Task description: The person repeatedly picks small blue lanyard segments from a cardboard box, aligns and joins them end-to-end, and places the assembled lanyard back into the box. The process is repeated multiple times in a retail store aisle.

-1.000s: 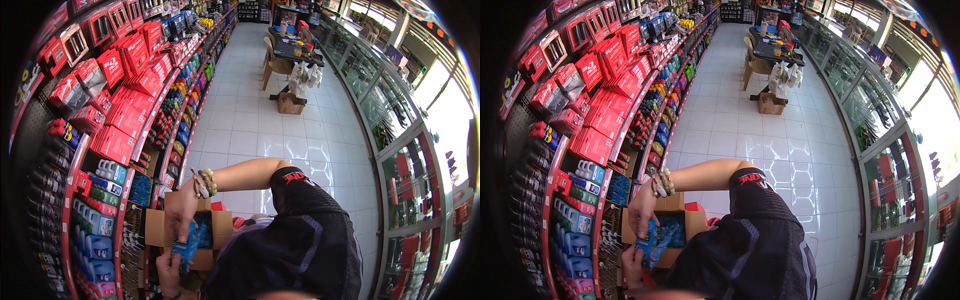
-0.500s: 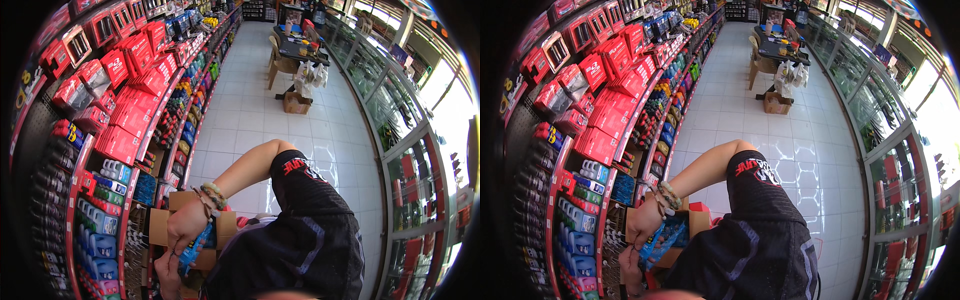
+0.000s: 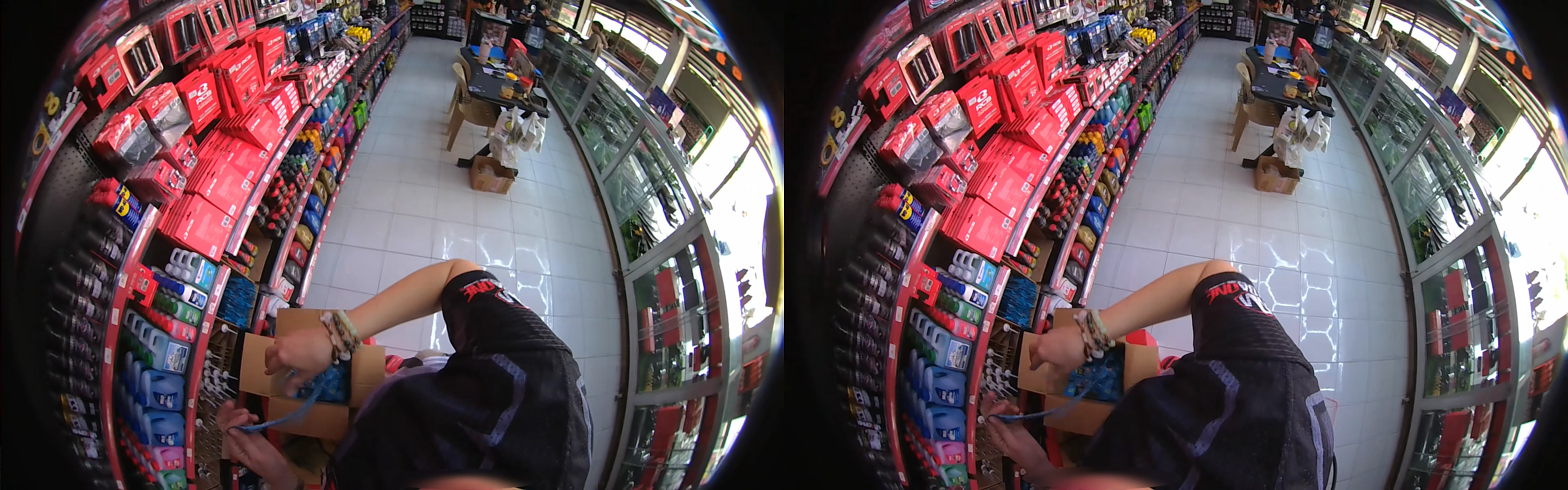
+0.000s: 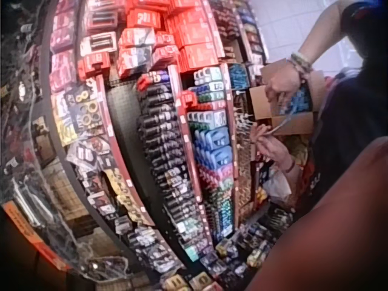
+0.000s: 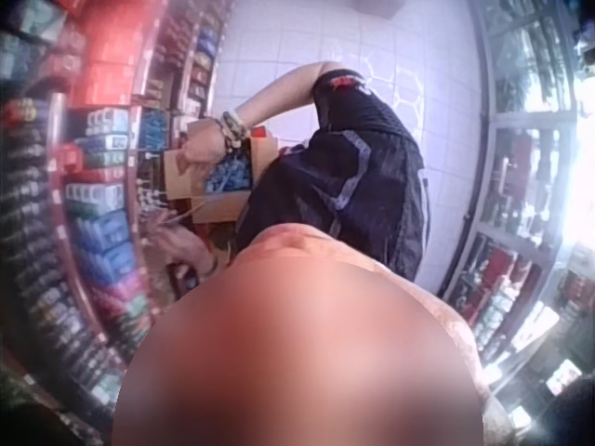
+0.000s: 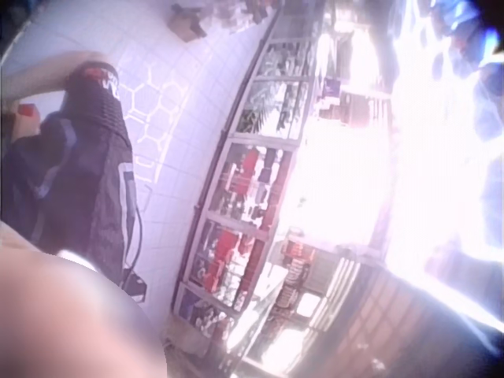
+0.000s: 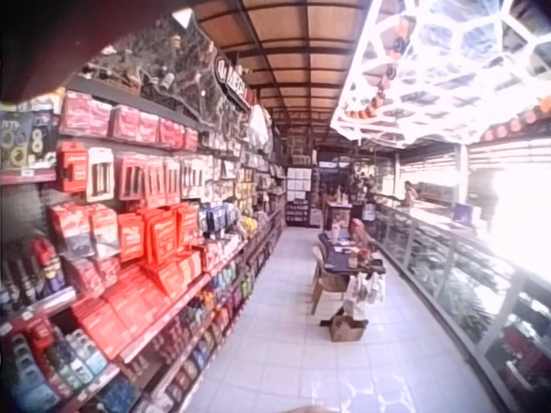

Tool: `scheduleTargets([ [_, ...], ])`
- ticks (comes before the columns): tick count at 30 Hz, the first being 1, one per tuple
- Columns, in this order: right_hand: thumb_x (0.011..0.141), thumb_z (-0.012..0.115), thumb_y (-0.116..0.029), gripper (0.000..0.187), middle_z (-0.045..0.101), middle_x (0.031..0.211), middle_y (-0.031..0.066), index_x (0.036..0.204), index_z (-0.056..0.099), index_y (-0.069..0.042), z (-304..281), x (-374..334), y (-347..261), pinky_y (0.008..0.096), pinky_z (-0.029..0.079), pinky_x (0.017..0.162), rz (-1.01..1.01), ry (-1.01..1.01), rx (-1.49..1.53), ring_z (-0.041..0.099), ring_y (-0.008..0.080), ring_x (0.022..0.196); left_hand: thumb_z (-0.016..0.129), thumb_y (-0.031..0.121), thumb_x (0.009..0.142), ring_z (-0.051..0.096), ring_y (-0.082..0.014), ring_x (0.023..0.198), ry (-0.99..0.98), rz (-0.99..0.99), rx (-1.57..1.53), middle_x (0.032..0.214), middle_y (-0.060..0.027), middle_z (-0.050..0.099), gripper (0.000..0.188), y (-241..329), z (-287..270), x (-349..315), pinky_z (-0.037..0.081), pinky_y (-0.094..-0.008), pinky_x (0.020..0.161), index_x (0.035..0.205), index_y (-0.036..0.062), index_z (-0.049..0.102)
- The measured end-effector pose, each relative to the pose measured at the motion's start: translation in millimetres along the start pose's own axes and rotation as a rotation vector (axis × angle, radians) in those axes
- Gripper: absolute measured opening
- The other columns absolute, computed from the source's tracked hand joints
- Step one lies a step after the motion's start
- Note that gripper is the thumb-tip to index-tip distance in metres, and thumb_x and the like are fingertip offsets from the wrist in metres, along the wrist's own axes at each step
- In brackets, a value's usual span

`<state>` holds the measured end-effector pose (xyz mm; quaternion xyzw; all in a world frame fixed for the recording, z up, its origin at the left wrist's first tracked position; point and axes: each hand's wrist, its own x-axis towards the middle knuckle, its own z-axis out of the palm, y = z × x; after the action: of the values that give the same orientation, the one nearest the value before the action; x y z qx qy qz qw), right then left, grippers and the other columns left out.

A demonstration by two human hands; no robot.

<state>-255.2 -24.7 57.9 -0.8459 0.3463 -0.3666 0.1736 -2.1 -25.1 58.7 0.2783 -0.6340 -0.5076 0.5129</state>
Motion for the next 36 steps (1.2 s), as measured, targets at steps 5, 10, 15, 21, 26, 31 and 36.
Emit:
scheduleTargets([
  [5,0.077,0.074,-0.035,0.046,0.063,0.096,0.0157,0.101,0.056,0.001,37,6,-10,0.0415,0.052,0.073,0.084,-0.189,0.443,0.064,0.0343,0.085,0.033,0.026,0.103,0.036,-0.0309,0.13,0.003,0.161,0.398,0.144,-0.0198,0.031,0.041,-17,22,-2,0.032,-0.044,0.107,0.116,-0.0077,0.053],
  [10,0.086,0.065,-0.024,0.028,0.062,0.084,0.0175,0.096,0.056,0.001,6,22,-25,0.0397,0.051,0.068,0.017,0.074,0.297,0.063,0.0334,0.076,0.038,0.021,0.102,0.027,-0.0253,0.138,-0.034,-0.001,0.31,0.149,-0.0176,0.026,0.049,-57,31,-16,0.024,-0.0434,0.112,0.144,-0.0026,0.029],
  [15,0.08,0.072,-0.011,0.029,0.067,0.087,0.0112,0.103,0.058,0.001,-52,20,-42,0.0312,0.058,0.054,0.357,-0.021,0.882,0.068,0.0186,0.075,0.046,0.024,0.1,0.063,-0.0184,0.081,-0.369,-0.275,0.114,0.102,-0.0142,0.061,0.037,-47,7,3,0.051,-0.032,0.075,0.127,-0.0017,0.045],
  [21,0.085,0.071,-0.016,0.04,0.065,0.104,0.0123,0.117,0.054,0.001,-92,5,-40,0.0295,0.06,0.065,0.366,-0.3,1.072,0.067,0.0179,0.088,0.054,0.015,0.093,0.051,-0.0056,0.073,-0.514,-0.248,0.06,0.085,-0.0023,0.058,0.021,31,13,35,0.042,-0.0214,0.064,0.106,-0.0019,0.054],
  [26,0.089,0.067,-0.03,0.054,0.062,0.114,0.0147,0.124,0.049,0.007,-104,-15,-11,0.0327,0.056,0.083,0.257,-0.691,0.972,0.063,0.0194,0.099,0.057,0.011,0.091,0.05,-0.0031,0.062,-0.71,-0.455,0.228,0.068,0.0007,0.058,0.014,27,48,46,0.039,-0.0205,0.054,0.092,-0.0023,0.057],
  [31,0.096,0.053,-0.036,0.048,0.067,0.104,0.0196,0.121,0.055,0.005,-65,-20,-18,0.0317,0.056,0.079,0.328,-0.885,0.263,0.065,0.0227,0.097,0.056,0.011,0.092,0.052,-0.0045,0.062,-0.924,-0.431,0.354,0.064,-0.0009,0.058,0.017,12,60,45,0.042,-0.0218,0.055,0.083,-0.0031,0.059],
  [36,0.1,0.044,-0.032,0.044,0.069,0.097,0.0164,0.113,0.06,0.008,-42,-31,-38,0.0311,0.057,0.074,0.516,-0.762,0.607,0.069,0.0215,0.082,0.049,0.02,0.096,0.052,-0.0132,0.064,-0.983,-0.368,0.442,0.072,-0.0046,0.06,0.027,14,67,46,0.042,-0.0273,0.059,0.093,-0.0039,0.062],
])
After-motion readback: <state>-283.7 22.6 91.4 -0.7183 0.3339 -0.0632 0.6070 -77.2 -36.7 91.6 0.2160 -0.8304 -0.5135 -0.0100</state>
